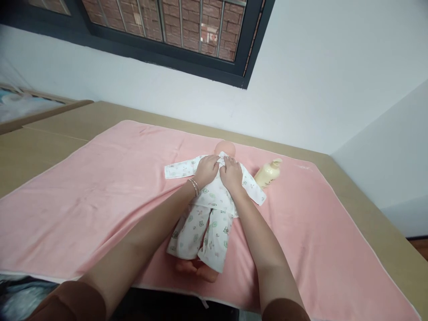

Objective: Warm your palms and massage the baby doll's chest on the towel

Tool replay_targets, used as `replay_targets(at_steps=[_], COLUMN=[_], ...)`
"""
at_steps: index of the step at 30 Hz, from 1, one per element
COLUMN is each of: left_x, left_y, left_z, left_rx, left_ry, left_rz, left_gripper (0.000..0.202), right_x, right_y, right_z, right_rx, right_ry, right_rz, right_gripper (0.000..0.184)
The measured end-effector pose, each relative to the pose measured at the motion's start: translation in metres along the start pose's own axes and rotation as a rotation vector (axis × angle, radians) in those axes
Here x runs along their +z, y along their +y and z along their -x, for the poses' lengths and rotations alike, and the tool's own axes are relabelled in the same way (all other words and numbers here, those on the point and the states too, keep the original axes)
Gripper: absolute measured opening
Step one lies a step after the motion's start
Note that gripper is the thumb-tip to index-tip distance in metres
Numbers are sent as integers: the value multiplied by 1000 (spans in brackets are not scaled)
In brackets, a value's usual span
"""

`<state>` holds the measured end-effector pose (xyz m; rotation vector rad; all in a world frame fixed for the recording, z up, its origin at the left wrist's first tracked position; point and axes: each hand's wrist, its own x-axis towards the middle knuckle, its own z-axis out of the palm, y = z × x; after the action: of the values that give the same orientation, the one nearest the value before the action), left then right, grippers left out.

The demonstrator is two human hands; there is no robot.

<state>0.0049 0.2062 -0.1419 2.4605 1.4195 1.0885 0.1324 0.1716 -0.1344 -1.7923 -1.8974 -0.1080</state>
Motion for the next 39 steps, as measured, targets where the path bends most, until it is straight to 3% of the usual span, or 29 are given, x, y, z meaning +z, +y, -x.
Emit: replay_targets(at_steps=[4, 9, 12, 17, 21, 27, 39], left_x=[-1, -1, 0, 1, 2, 3, 5], left_y=[4, 8, 5, -2, -3, 0, 4], left_z=[3, 5, 3, -2, -2, 0, 3], left_rx=[-8, -140, -166, -46, -15, -27, -140], left_ry=[41, 76, 37, -57, -39, 31, 125], left_rz=[-41, -37, 0, 52, 44, -11, -14], left_gripper=[23, 18, 24, 32, 28, 18, 12], right_x=[-4, -9, -7, 3, 7, 2, -8], right_y=[-10, -19, -15, 0, 5, -3, -15], right_z=[8, 13, 11, 1, -2, 5, 11], right_rx=[115, 223, 209, 53, 28, 73, 211], right_ry=[82, 97, 108, 69, 51, 115, 111], right_rz=[15, 65, 53, 1, -51, -45, 51], right_gripper=[38, 35, 38, 46, 47, 39, 34])
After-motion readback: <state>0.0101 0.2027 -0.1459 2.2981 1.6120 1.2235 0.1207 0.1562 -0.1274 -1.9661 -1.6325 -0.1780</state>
